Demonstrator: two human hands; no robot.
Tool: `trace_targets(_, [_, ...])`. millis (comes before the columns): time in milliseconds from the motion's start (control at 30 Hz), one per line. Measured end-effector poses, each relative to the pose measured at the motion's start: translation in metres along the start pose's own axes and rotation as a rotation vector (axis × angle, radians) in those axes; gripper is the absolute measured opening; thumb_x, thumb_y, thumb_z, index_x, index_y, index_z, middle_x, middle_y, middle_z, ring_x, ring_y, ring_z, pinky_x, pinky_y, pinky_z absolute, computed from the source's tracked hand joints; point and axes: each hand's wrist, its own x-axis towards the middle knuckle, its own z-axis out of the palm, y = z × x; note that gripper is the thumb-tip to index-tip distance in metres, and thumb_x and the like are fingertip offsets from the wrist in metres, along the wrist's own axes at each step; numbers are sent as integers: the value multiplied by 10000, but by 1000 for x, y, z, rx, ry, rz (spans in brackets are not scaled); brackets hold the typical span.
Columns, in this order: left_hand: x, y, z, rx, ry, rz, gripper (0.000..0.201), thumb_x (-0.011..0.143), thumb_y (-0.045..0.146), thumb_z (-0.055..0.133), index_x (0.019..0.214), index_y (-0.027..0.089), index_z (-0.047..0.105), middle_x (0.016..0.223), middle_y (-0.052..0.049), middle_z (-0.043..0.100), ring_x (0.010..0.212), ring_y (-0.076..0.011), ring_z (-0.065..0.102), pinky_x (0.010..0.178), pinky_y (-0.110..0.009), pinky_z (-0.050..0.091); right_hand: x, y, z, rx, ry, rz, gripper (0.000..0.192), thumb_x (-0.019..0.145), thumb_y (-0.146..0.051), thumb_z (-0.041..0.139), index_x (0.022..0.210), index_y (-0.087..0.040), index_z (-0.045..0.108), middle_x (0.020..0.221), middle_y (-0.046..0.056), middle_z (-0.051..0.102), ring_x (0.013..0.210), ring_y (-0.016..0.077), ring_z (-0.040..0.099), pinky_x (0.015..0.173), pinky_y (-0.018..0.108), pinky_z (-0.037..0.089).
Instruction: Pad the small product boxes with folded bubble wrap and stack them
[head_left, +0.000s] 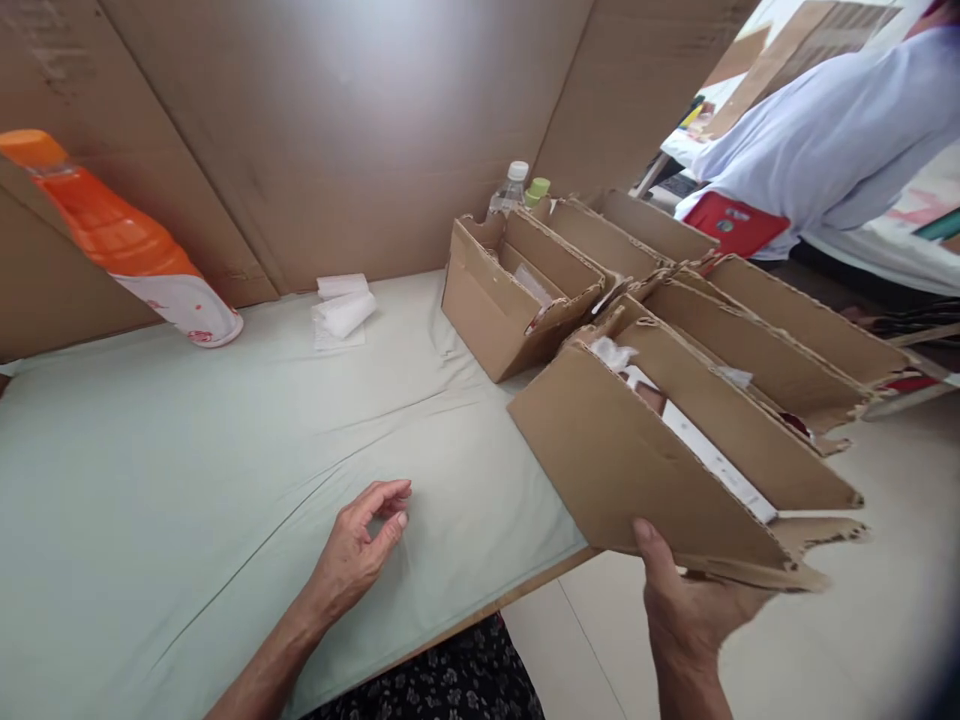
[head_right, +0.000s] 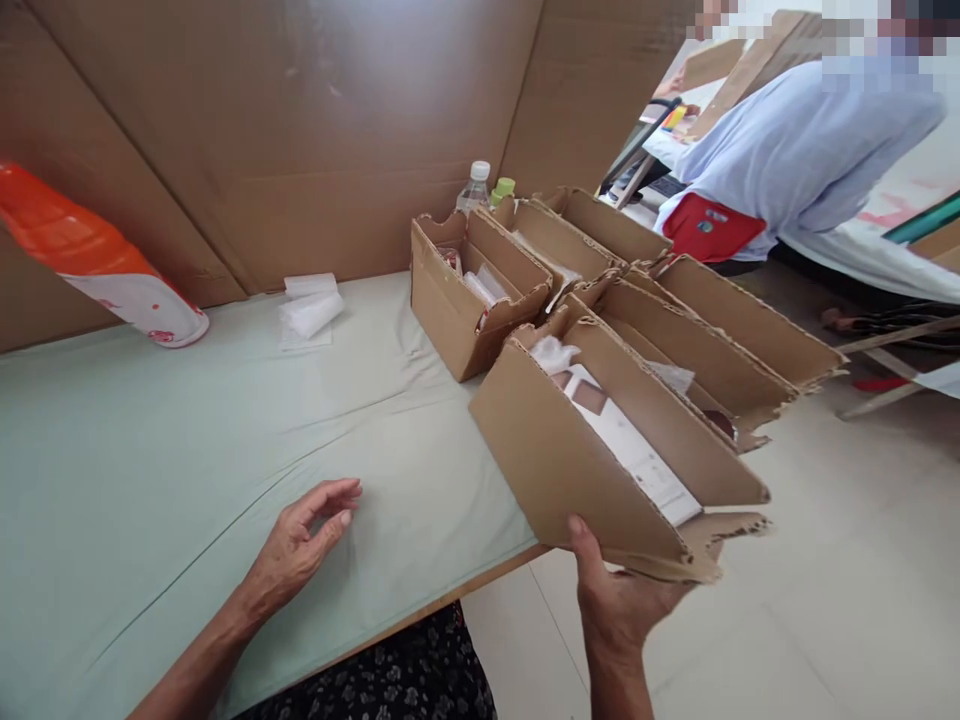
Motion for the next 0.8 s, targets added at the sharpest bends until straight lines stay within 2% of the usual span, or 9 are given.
trace_targets(67, [0,-2,2,18,-14,-17,295,931,353,581,1178,243,696,1087,-83,737,976,-224,714,871,-388,608,3,-16,16,11,64,9,1066,722,-509,818,1540,-162,228,1510,234,395,1416,370,421,1148,635,377])
trace_targets(200, [0,-1,1,48,-34,-31,300,941,375,569,1180,246,697,1085,-84,745,988,-229,714,844,-371,609,5,-22,36,21,13,26,1003,739,-502,800,1516,-147,274,1459,202,457,1341,311,491,1136,566,413])
trace_targets(300, [3,0,-9,102,-6,-8,286,939,352,569,1168,243,702,1076,-81,743,983,-228,710,812,-356,606,-16,-2,26,60,12,101,906,724,-516,799,1451,-138,412,1419,185,510,1308,332,515,1127,583,392])
trace_targets(400, [14,3,-27,205,72,22,267,925,323,568,1137,234,705,1085,-88,730,962,-233,695,719,-333,598,-50,19,5,-40,-34,187,665,844,-500,692,1386,-150,530,1350,173,585,1233,343,576,1058,583,434])
trace_targets(467, [29,7,-40,299,113,52,275,923,304,556,1149,240,699,1122,-94,718,1006,-249,677,689,-331,592,-69,24,-4,-160,-148,35,385,909,-409,642,1219,-181,652,1173,135,686,1105,319,644,1016,547,454])
trace_targets(533, [54,12,-49,420,130,122,302,916,269,544,1180,240,690,1197,-108,696,1101,-275,646,763,-374,599,-80,20,-1,-185,-276,-269,143,918,-298,642,1016,-209,698,956,82,731,955,283,684,978,501,464])
trace_targets(600, [89,14,-54,582,142,229,327,892,231,552,1188,221,690,1309,-137,650,1214,-315,593,931,-479,560,-82,10,12,-144,-375,-512,76,917,-234,635,972,-220,686,891,55,738,905,261,693,941,460,469])
trace_targets(700, [157,13,-54,836,150,352,385,835,173,589,1208,188,683,1508,-179,503,1414,-395,426,1120,-619,377,-75,-5,39,-169,-484,-619,129,946,-244,588,1039,-222,674,1011,67,750,973,259,694,892,427,465])
trace_targets(800, [232,8,-56,1022,102,395,427,805,130,590,1222,162,673,1594,-189,398,1501,-421,296,1176,-659,244,-67,-6,55,-223,-509,-659,145,956,-262,563,1044,-230,673,1098,71,745,1027,262,690,865,412,459])
